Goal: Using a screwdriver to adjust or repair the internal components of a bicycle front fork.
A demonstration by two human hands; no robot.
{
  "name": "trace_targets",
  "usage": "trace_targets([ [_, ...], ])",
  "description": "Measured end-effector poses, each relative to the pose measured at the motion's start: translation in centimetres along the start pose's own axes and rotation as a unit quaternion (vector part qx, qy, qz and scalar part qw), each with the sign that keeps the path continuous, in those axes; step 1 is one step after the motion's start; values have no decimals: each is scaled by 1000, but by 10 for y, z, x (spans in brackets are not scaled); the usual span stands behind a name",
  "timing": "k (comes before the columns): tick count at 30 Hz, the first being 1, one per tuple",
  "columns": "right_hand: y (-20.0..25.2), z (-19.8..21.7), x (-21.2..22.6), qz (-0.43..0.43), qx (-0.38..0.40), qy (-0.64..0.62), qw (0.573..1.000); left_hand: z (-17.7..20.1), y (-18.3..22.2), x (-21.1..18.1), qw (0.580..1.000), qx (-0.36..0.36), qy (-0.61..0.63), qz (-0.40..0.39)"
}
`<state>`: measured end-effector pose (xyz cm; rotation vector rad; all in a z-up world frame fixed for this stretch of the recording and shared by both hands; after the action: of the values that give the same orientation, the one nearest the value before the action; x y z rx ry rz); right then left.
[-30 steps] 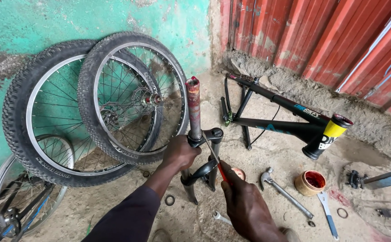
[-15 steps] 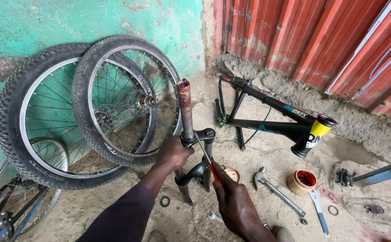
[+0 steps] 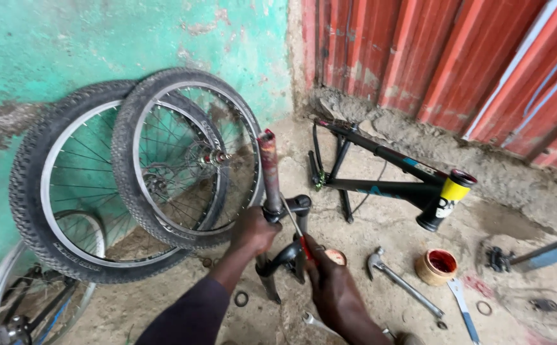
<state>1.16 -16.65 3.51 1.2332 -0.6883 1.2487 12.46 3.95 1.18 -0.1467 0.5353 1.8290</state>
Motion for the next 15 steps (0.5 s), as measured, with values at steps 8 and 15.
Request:
trace_targets([
  [8, 24, 37, 55, -26, 11, 153, 988, -8, -16, -1, 991, 27, 133, -22],
  [15, 31, 37, 54, -56, 33, 169, 983, -9, -7, -15, 998, 32, 35, -46],
])
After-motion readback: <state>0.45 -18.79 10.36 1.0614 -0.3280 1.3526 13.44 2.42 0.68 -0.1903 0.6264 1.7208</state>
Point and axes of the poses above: each hand's wrist, its own y-axis away from the middle knuckle, its own z-axis out of the back of the hand, x = y × z, the point moved 10 cm from there along -y, towards the middle knuckle, and after that the axes turned 15 degrees about -y, right-handed, at the moved point
